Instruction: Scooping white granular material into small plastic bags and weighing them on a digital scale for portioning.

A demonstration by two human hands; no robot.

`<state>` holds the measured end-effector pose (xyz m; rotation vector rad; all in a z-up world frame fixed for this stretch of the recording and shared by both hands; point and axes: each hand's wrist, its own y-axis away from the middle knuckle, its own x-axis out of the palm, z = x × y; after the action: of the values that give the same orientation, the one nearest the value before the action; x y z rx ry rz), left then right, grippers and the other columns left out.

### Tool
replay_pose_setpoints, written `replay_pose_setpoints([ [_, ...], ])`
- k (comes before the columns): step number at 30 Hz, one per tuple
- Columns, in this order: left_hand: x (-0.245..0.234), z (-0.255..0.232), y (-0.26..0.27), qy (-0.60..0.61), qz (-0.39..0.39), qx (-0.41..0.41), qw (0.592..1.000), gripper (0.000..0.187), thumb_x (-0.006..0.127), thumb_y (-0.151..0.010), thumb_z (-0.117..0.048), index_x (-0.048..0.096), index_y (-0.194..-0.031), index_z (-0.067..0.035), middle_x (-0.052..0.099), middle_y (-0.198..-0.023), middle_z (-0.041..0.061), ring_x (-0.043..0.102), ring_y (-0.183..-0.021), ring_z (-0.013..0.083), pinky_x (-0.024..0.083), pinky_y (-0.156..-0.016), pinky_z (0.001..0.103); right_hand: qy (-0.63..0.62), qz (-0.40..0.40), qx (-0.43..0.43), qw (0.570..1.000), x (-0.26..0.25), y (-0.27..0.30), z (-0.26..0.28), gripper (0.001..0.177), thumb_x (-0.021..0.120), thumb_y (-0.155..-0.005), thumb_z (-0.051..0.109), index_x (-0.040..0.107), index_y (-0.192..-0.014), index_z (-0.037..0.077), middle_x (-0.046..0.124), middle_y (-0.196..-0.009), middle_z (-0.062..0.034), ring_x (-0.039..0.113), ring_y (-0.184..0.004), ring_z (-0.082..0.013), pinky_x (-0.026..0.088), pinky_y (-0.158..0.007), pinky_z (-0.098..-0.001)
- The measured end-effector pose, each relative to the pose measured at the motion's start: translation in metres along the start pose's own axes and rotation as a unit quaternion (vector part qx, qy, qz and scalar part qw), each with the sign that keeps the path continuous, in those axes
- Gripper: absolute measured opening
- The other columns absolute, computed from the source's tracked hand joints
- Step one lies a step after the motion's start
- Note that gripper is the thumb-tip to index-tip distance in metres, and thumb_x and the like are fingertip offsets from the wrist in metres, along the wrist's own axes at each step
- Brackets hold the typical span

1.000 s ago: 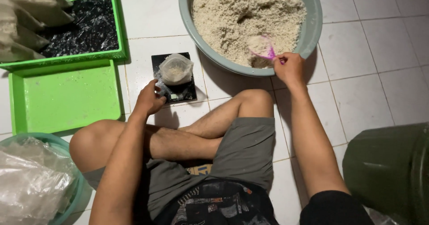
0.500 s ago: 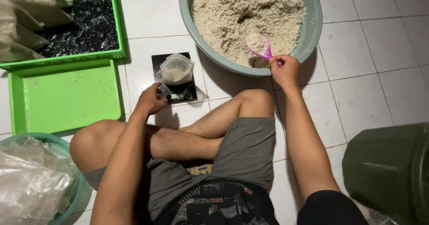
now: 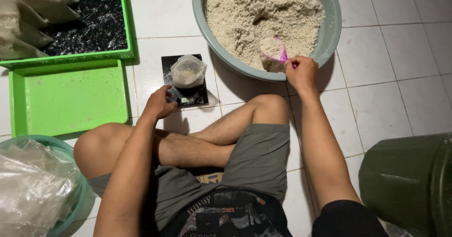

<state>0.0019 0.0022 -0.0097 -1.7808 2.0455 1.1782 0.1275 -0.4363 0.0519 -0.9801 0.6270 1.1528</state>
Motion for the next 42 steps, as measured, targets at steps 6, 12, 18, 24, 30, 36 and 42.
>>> replay_pose_setpoints([
  [6, -0.001, -0.001, 0.0, 0.0, -0.004, 0.007, 1.0, 0.068, 0.071, -0.081, -0.009, 0.045, -0.143, 0.002, 0.066, -0.117, 0.024, 0.065, -0.11, 0.0375, 0.051, -0.095, 0.05, 0.003, -0.005, 0.002, 1.0, -0.001, -0.002, -0.009, 0.007, 0.074, -0.08, 0.013, 0.078, -0.086, 0.014, 0.069, -0.067, -0.0121, 0.07, -0.068, -0.033, 0.054, -0.058, -0.0365],
  [12, -0.002, -0.002, 0.002, 0.003, -0.013, 0.01, 1.0, 0.068, 0.07, -0.081, -0.007, 0.046, -0.143, 0.003, 0.066, -0.115, 0.024, 0.066, -0.108, 0.0372, 0.052, -0.094, 0.049, 0.014, 0.02, 0.0, 1.0, -0.008, -0.002, -0.009, 0.007, 0.073, -0.08, 0.014, 0.078, -0.085, 0.015, 0.069, -0.069, -0.0135, 0.069, -0.07, -0.0366, 0.054, -0.056, -0.0395],
  [18, -0.002, -0.002, 0.003, -0.001, -0.014, 0.013, 1.0, 0.067, 0.069, -0.082, -0.008, 0.045, -0.143, 0.003, 0.066, -0.116, 0.024, 0.066, -0.109, 0.0365, 0.051, -0.095, 0.049, 0.003, 0.022, 0.01, 1.0, -0.011, -0.001, -0.009, 0.009, 0.072, -0.08, 0.014, 0.078, -0.085, 0.017, 0.069, -0.07, -0.0129, 0.069, -0.07, -0.0333, 0.053, -0.057, -0.0371],
  [24, 0.001, 0.001, 0.0, 0.003, -0.011, 0.007, 1.0, 0.069, 0.07, -0.081, -0.009, 0.045, -0.144, 0.001, 0.066, -0.117, 0.023, 0.065, -0.11, 0.0363, 0.051, -0.095, 0.05, 0.022, 0.022, -0.013, 0.999, -0.017, 0.002, -0.01, 0.008, 0.073, -0.079, 0.014, 0.079, -0.085, 0.016, 0.069, -0.07, -0.0139, 0.069, -0.071, -0.0362, 0.054, -0.058, -0.0376],
  [30, 0.002, 0.007, -0.003, 0.002, -0.004, 0.02, 1.0, 0.069, 0.07, -0.081, -0.009, 0.043, -0.145, 0.002, 0.066, -0.116, 0.022, 0.065, -0.109, 0.0354, 0.052, -0.093, 0.048, 0.041, 0.017, -0.013, 0.999, -0.034, 0.004, 0.005, 0.009, 0.074, -0.081, 0.017, 0.079, -0.088, 0.017, 0.07, -0.071, -0.0122, 0.07, -0.071, -0.034, 0.054, -0.057, -0.0367],
  [36, 0.003, 0.006, -0.004, 0.008, -0.004, 0.014, 1.0, 0.071, 0.07, -0.081, -0.01, 0.042, -0.146, -0.001, 0.066, -0.117, 0.022, 0.065, -0.111, 0.0354, 0.052, -0.094, 0.048, -0.012, -0.004, -0.021, 1.0, -0.018, 0.005, -0.011, 0.011, 0.077, -0.081, 0.016, 0.079, -0.091, 0.019, 0.07, -0.072, -0.0112, 0.07, -0.07, -0.0298, 0.053, -0.055, -0.0325],
  [42, -0.008, -0.017, 0.016, 0.064, -0.013, 0.027, 0.998, 0.077, 0.069, -0.081, -0.008, 0.034, -0.149, 0.001, 0.061, -0.125, 0.029, 0.061, -0.116, 0.0419, 0.049, -0.1, 0.053, -0.177, 0.023, -0.041, 0.983, -0.031, 0.023, 0.035, 0.013, 0.077, -0.087, 0.008, 0.077, -0.1, 0.007, 0.07, -0.082, -0.0207, 0.069, -0.077, -0.0253, 0.054, -0.066, -0.0325],
])
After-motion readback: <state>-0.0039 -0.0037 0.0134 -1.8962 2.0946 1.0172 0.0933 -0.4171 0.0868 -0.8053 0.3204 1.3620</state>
